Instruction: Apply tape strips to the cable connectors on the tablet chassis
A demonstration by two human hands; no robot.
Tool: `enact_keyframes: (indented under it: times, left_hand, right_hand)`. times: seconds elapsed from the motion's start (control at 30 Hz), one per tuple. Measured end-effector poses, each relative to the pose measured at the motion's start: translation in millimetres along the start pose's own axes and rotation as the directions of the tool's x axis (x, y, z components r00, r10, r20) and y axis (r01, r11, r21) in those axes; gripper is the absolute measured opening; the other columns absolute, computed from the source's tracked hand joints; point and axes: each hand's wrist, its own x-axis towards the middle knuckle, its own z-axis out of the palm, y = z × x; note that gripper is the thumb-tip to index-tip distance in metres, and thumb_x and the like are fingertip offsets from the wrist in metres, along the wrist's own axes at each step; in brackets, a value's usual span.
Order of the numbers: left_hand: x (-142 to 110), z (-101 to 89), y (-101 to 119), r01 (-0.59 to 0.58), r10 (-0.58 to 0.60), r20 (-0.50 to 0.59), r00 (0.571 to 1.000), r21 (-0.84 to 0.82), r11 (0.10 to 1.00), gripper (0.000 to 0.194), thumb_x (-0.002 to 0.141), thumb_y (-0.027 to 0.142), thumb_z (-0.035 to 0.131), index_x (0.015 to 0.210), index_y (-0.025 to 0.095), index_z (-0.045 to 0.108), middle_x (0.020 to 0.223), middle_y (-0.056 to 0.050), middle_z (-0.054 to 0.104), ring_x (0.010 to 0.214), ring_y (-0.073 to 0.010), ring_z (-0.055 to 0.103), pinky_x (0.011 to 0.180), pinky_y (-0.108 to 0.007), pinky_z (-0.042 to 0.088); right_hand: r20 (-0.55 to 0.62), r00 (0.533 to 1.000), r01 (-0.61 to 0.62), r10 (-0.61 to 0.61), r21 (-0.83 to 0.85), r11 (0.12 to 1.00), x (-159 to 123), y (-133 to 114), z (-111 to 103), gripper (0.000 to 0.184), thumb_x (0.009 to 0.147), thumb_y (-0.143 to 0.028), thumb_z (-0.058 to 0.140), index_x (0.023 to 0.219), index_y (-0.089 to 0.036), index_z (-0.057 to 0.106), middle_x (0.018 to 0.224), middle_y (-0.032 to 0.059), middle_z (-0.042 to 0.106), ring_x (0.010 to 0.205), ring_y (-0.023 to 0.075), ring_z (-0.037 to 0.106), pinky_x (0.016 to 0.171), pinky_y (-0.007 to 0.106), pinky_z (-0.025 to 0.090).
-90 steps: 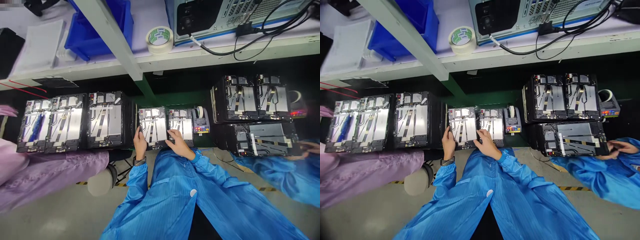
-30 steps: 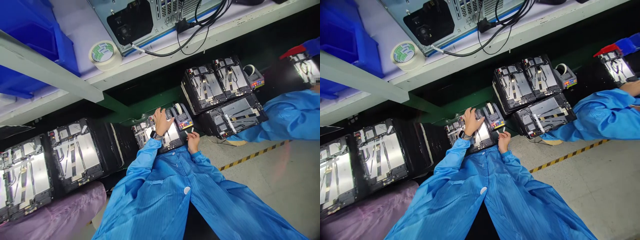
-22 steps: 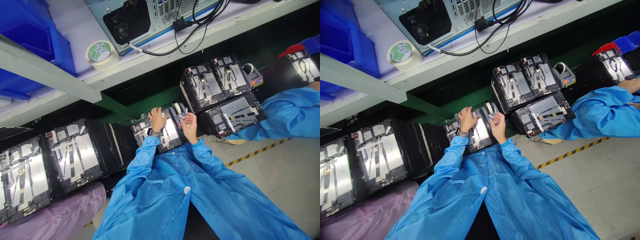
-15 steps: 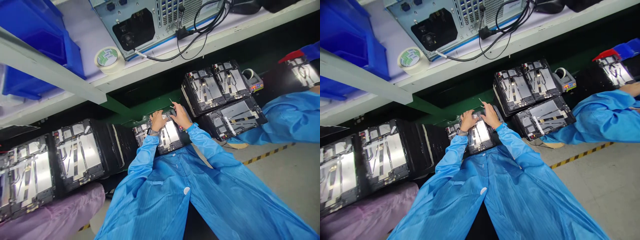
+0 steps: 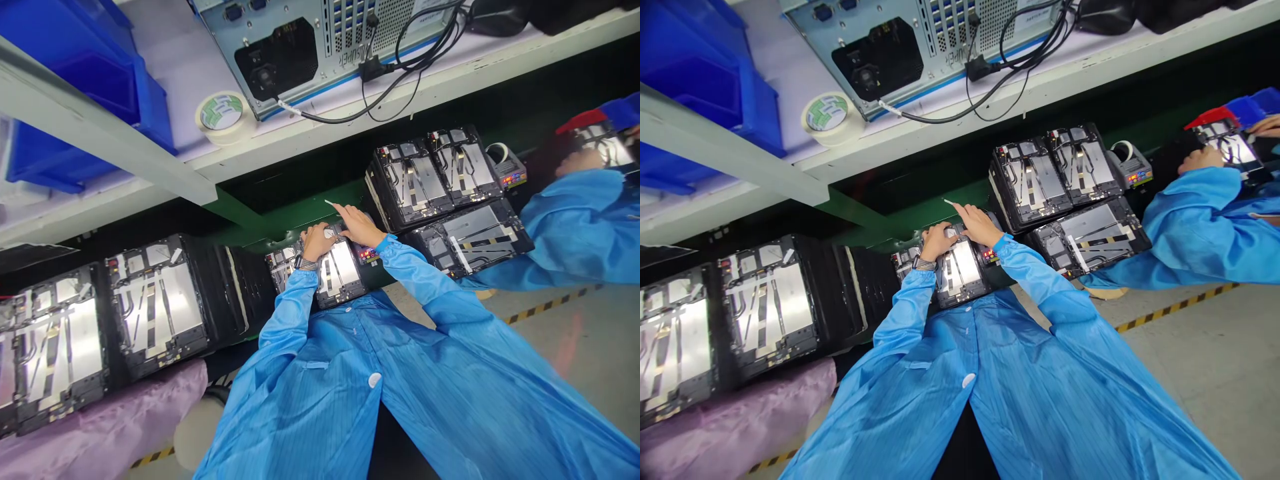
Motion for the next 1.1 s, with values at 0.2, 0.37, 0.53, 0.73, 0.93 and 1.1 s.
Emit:
enact_keyframes:
  times: [0.2, 0.37, 0.53, 0.73, 0.93, 1.1]
  left_hand:
    - [1, -2.5, -3, -0.009, 0.009, 0.012, 1.000, -0.015, 1.000, 0.050, 0.091, 0.045, 0.074, 0.136, 0.025, 0.068, 0.136, -0.013, 0.073, 0.135, -0.0362, 0.057, 0.114, -0.052, 0.034]
    - [3, -0.8, -8, -0.020, 0.020, -0.001, 1.000, -0.020, 1.000, 0.050, 0.091, 0.048, 0.074, 0.136, 0.026, 0.069, 0.139, -0.011, 0.072, 0.133, -0.0360, 0.058, 0.112, -0.050, 0.035]
    - [2, -2.1, -8, -0.029, 0.029, 0.003, 1.000, -0.013, 0.999, 0.050, 0.092, 0.050, 0.072, 0.136, 0.028, 0.068, 0.139, -0.010, 0.072, 0.132, -0.0352, 0.059, 0.109, -0.048, 0.036]
    - [1, -2.6, -7, -0.032, 0.032, -0.004, 0.999, -0.010, 0.999, 0.046, 0.092, 0.048, 0.072, 0.134, 0.028, 0.070, 0.136, -0.009, 0.074, 0.131, -0.0351, 0.059, 0.108, -0.048, 0.036]
    - [1, -1.6, -8, -0.040, 0.040, -0.009, 0.999, -0.018, 0.999, 0.048, 0.092, 0.047, 0.072, 0.136, 0.026, 0.069, 0.136, -0.011, 0.074, 0.131, -0.0369, 0.059, 0.107, -0.050, 0.036]
    - [1, -2.5, -7, -0.038, 0.038, 0.001, 0.999, -0.022, 0.999, 0.048, 0.092, 0.046, 0.072, 0.136, 0.026, 0.069, 0.136, -0.011, 0.074, 0.131, -0.0366, 0.059, 0.107, -0.050, 0.036]
  right_hand:
    - [0.153, 0.979, -0.155, 0.132, 0.148, 0.977, 8, 6, -4, 0.074, 0.084, 0.000, 0.059, 0.155, -0.015, 0.043, 0.092, 0.0016, 0.073, 0.086, 0.0196, 0.068, 0.086, 0.030, 0.052]
    - [0.356, 0.925, -0.169, 0.136, 0.064, 0.984, 18, 1, 2, 0.075, 0.082, 0.003, 0.059, 0.154, -0.009, 0.044, 0.084, 0.0016, 0.074, 0.078, 0.0195, 0.066, 0.071, 0.025, 0.046]
    - [0.447, 0.879, -0.155, 0.165, -0.059, 0.986, 27, -13, -7, 0.079, 0.085, -0.002, 0.060, 0.160, -0.012, 0.035, 0.098, 0.0089, 0.077, 0.089, 0.0232, 0.071, 0.072, 0.026, 0.046]
    - [0.462, 0.872, -0.117, 0.162, -0.125, 0.985, 31, -20, -11, 0.080, 0.088, -0.007, 0.065, 0.161, -0.011, 0.033, 0.107, 0.0145, 0.077, 0.096, 0.0266, 0.074, 0.078, 0.028, 0.048]
    - [0.456, 0.873, -0.121, 0.170, -0.133, 0.984, 30, -21, -10, 0.078, 0.089, -0.008, 0.065, 0.161, -0.011, 0.035, 0.108, 0.0138, 0.078, 0.098, 0.0264, 0.074, 0.080, 0.028, 0.048]
    - [0.458, 0.876, -0.111, 0.152, -0.115, 0.987, 30, -21, -11, 0.077, 0.087, -0.005, 0.063, 0.159, -0.011, 0.038, 0.106, 0.0120, 0.078, 0.096, 0.0251, 0.073, 0.079, 0.028, 0.046]
